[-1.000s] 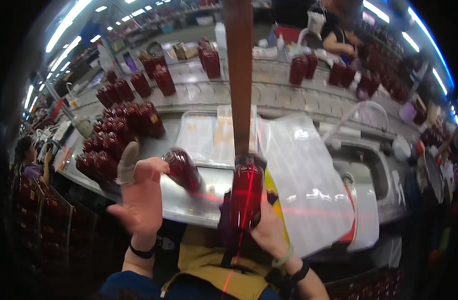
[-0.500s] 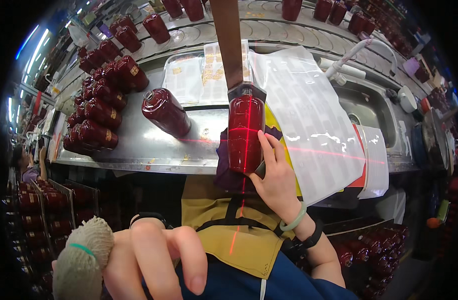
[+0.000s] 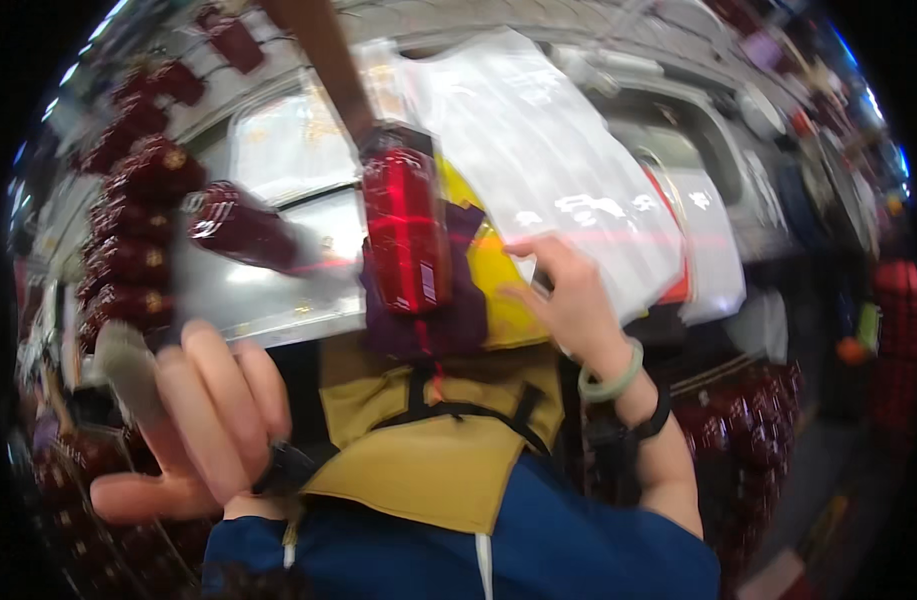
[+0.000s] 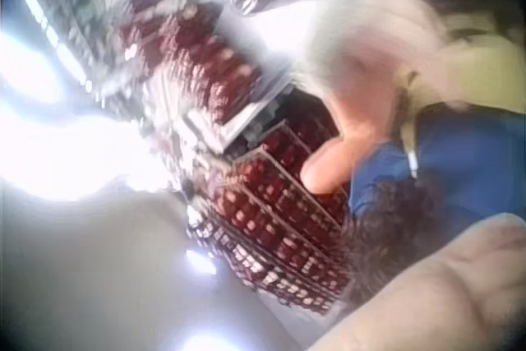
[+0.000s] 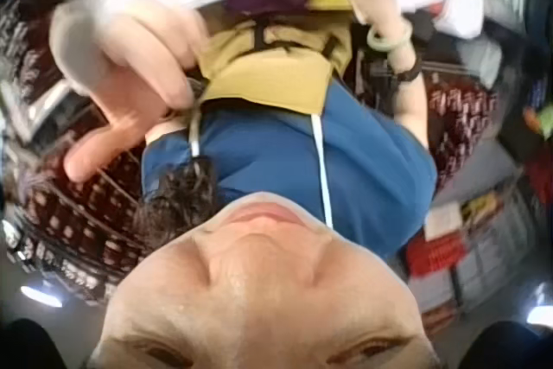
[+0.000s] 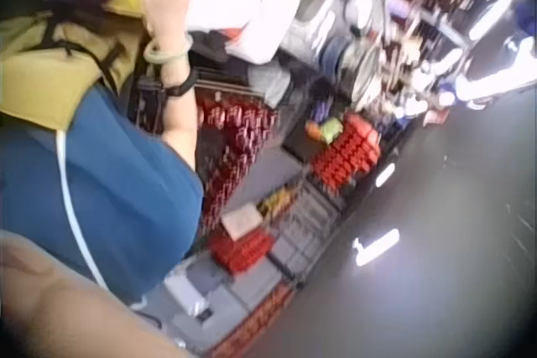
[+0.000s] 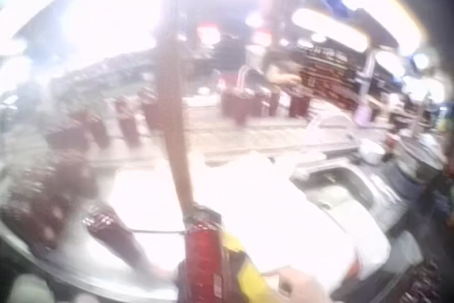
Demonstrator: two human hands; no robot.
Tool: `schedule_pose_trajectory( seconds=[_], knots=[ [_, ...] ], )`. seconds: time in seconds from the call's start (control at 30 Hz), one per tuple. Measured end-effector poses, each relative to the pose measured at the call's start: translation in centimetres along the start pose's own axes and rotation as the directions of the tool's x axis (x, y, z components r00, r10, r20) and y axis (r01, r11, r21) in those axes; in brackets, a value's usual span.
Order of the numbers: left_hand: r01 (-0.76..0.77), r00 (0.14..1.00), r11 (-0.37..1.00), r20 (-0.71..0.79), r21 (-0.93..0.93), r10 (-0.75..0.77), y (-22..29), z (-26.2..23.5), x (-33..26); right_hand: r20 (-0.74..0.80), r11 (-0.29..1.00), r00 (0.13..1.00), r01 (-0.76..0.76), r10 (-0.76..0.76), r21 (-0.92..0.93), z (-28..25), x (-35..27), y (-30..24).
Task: Applying labels and protective stickers to red glass bottles on an industrial production line.
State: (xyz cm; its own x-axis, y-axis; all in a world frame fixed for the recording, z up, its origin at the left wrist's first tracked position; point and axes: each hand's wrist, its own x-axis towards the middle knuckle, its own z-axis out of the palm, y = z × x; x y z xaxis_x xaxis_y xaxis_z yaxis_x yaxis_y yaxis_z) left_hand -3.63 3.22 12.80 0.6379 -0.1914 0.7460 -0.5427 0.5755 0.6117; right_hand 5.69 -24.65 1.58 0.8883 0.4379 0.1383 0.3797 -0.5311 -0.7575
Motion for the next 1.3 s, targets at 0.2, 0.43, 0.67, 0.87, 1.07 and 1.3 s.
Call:
schedule_pose_trajectory(
  seconds=[0.2, 0.43, 0.67, 0.87, 1.07, 1.3],
  knots=[
    [0.519, 0.767, 0.772, -0.600, 0.367, -0.230, -3.5, -5.7, -7.7, 0.262, 0.952, 0.963, 0.016, 0.068, -0.305, -5.7, -4.6, 4.8],
    [0.539, 0.792, 0.658, -0.581, 0.526, -0.185, -5.8, -5.3, -8.8, 0.118, 0.893, 0.982, -0.079, 0.145, -0.444, -3.5, -7.7, 3.1],
    [0.496, 0.815, 0.646, -0.568, 0.580, -0.116, -5.6, -4.2, -8.3, 0.101, 0.871, 0.956, -0.205, 0.277, -0.447, -2.5, -8.3, 3.4],
    [0.485, 0.818, 0.677, -0.561, 0.554, -0.127, -5.4, -4.4, -8.3, 0.221, 0.854, 0.931, -0.149, 0.291, -0.498, -4.9, -5.5, 3.1],
    [0.455, 0.840, 0.674, -0.532, 0.583, -0.106, -4.6, -4.3, -5.6, 0.263, 0.366, 0.931, 0.343, -0.252, -0.865, -7.1, 5.1, 1.9],
    [0.473, 0.858, 0.847, -0.348, 0.243, -0.379, -2.5, 1.6, 1.1, -0.354, 0.486, 0.411, 0.282, -0.840, -0.827, -5.7, 21.1, -7.5]
  ],
)
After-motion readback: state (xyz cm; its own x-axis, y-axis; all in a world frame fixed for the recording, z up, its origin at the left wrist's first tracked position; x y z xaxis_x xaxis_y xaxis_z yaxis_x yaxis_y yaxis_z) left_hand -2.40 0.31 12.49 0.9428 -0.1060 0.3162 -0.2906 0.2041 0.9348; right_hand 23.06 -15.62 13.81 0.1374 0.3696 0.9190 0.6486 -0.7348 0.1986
